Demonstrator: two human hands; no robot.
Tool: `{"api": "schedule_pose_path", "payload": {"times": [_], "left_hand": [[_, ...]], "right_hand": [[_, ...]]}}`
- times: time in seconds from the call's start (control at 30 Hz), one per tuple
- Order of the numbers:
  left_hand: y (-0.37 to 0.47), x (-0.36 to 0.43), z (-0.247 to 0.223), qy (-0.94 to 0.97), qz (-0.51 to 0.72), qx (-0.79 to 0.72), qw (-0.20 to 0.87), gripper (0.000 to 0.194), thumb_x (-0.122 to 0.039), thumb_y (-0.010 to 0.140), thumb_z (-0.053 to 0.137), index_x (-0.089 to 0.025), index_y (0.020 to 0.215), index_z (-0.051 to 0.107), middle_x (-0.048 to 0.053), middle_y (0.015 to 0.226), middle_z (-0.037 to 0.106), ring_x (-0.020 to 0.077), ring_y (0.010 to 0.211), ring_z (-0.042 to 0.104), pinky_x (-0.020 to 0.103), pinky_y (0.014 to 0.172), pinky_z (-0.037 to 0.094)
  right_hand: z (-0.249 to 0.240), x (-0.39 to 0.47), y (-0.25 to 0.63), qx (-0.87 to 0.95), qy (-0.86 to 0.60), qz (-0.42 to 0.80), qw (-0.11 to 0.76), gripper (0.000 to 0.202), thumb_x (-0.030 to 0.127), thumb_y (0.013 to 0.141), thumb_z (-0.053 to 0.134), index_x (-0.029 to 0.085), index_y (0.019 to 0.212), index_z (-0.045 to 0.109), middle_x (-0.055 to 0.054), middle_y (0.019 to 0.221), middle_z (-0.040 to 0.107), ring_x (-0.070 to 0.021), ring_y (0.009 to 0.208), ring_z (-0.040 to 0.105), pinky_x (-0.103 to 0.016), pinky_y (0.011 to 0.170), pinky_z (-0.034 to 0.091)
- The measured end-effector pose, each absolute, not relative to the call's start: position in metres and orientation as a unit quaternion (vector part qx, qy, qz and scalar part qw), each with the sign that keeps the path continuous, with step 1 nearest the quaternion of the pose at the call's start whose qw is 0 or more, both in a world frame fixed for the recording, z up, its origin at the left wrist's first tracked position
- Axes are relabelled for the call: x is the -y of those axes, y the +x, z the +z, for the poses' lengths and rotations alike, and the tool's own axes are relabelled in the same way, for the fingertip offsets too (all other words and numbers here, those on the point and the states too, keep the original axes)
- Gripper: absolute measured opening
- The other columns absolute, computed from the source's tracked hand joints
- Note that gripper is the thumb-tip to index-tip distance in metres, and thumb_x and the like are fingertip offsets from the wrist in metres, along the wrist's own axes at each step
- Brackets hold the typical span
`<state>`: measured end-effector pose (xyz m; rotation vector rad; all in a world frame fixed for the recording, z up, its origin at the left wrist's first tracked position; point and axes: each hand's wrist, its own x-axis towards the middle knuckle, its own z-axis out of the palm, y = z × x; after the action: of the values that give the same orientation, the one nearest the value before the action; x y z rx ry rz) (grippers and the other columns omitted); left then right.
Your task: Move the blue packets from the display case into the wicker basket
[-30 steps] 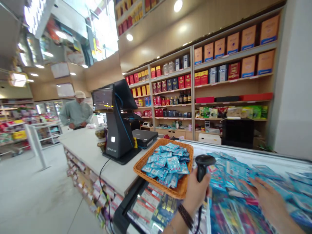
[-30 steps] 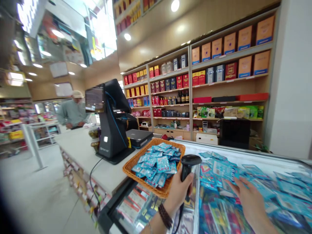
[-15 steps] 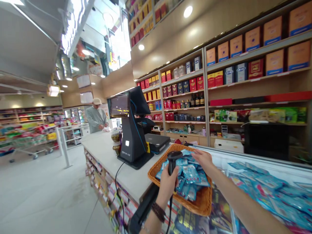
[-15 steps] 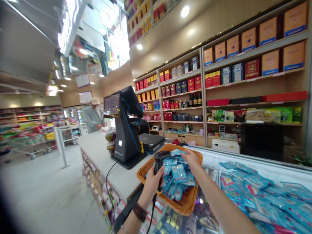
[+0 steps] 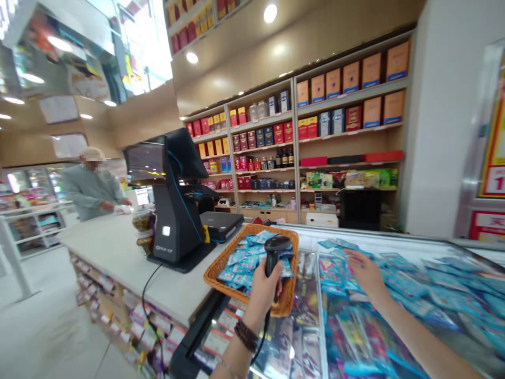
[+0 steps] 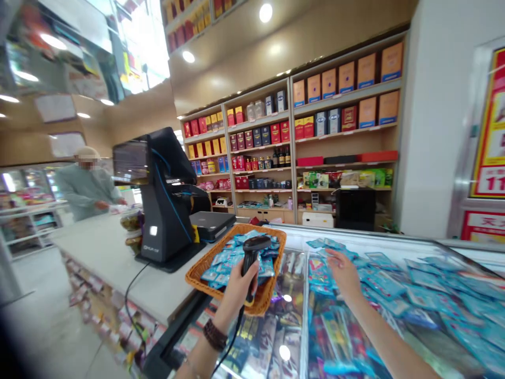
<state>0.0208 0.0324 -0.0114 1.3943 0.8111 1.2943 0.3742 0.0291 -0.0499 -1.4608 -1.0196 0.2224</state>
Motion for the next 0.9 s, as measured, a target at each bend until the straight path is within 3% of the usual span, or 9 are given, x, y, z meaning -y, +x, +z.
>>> {"api": "schedule_pose_path", "payload": {"times": [0.1, 0.2, 0.33, 0.47, 0.53, 0.7, 0.9], "left_hand": [[0.053, -0.023, -0.014, 0.587, 0.523, -0.308, 0.536, 0.084, -0.105, 0.079, 0.097, -0.029, 0.086, 0.062, -0.01, 0.056, 0.053, 0.0109, 0.044, 0.046, 0.025, 0.047, 0.036], [0.088, -0.012, -0.018, 0.589, 0.505, -0.281, 0.565, 0.086, -0.106, 0.077, 0.099, -0.028, 0.084, 0.063, -0.009, 0.059, 0.055, 0.01, 0.045, 0.047, 0.024, 0.047, 0.037], [0.133, 0.0, -0.028, 0.581, 0.475, -0.25, 0.613, 0.094, -0.111, 0.067, 0.101, -0.027, 0.081, 0.061, -0.008, 0.06, 0.057, 0.0094, 0.044, 0.048, 0.024, 0.046, 0.038], [0.166, 0.005, -0.05, 0.58, 0.448, -0.245, 0.635, 0.099, -0.118, 0.062, 0.097, -0.028, 0.08, 0.061, -0.009, 0.057, 0.054, 0.0089, 0.042, 0.044, 0.025, 0.044, 0.034], [0.173, 0.004, -0.065, 0.582, 0.433, -0.251, 0.641, 0.098, -0.117, 0.063, 0.097, -0.028, 0.081, 0.06, -0.009, 0.058, 0.055, 0.0091, 0.042, 0.044, 0.025, 0.044, 0.033], [0.175, 0.002, -0.095, 0.594, 0.395, -0.265, 0.649, 0.091, -0.11, 0.072, 0.099, -0.029, 0.088, 0.061, -0.011, 0.062, 0.054, 0.0108, 0.044, 0.048, 0.026, 0.046, 0.034], [0.177, 0.015, -0.097, 0.609, 0.382, -0.28, 0.636, 0.083, -0.104, 0.081, 0.097, -0.03, 0.092, 0.061, -0.012, 0.057, 0.049, 0.0113, 0.045, 0.044, 0.027, 0.048, 0.034]], "right_hand": [[-0.057, 0.016, 0.432, 0.397, -0.684, 0.017, 0.612, 0.026, 0.059, 0.08, 0.077, 0.038, 0.096, 0.078, -0.014, 0.117, 0.095, -0.0581, 0.147, 0.083, -0.076, 0.133, 0.062], [-0.07, 0.055, 0.472, 0.368, -0.724, -0.034, 0.582, 0.027, 0.057, 0.078, 0.083, 0.038, 0.092, 0.07, -0.018, 0.12, 0.094, -0.0592, 0.158, 0.077, -0.077, 0.145, 0.052], [-0.098, 0.076, 0.488, 0.381, -0.764, -0.036, 0.52, 0.037, 0.059, 0.07, 0.093, 0.034, 0.086, 0.071, -0.02, 0.12, 0.096, -0.0634, 0.156, 0.079, -0.082, 0.14, 0.056], [-0.122, 0.073, 0.482, 0.437, -0.795, -0.045, 0.418, 0.034, 0.065, 0.081, 0.085, 0.035, 0.096, 0.086, -0.015, 0.143, 0.098, -0.0583, 0.16, 0.078, -0.082, 0.137, 0.058], [-0.127, 0.069, 0.48, 0.455, -0.795, -0.049, 0.399, 0.037, 0.07, 0.086, 0.079, 0.036, 0.098, 0.088, -0.014, 0.139, 0.099, -0.0559, 0.153, 0.084, -0.078, 0.134, 0.061], [-0.128, 0.059, 0.479, 0.417, -0.801, -0.057, 0.425, 0.045, 0.082, 0.086, 0.075, 0.037, 0.088, 0.077, -0.015, 0.11, 0.099, -0.0522, 0.121, 0.094, -0.067, 0.117, 0.07], [-0.13, 0.052, 0.478, 0.326, -0.784, -0.067, 0.524, 0.056, 0.072, 0.067, 0.076, 0.037, 0.109, 0.075, -0.016, 0.115, 0.1, -0.0521, 0.109, 0.094, -0.065, 0.101, 0.071]]}}
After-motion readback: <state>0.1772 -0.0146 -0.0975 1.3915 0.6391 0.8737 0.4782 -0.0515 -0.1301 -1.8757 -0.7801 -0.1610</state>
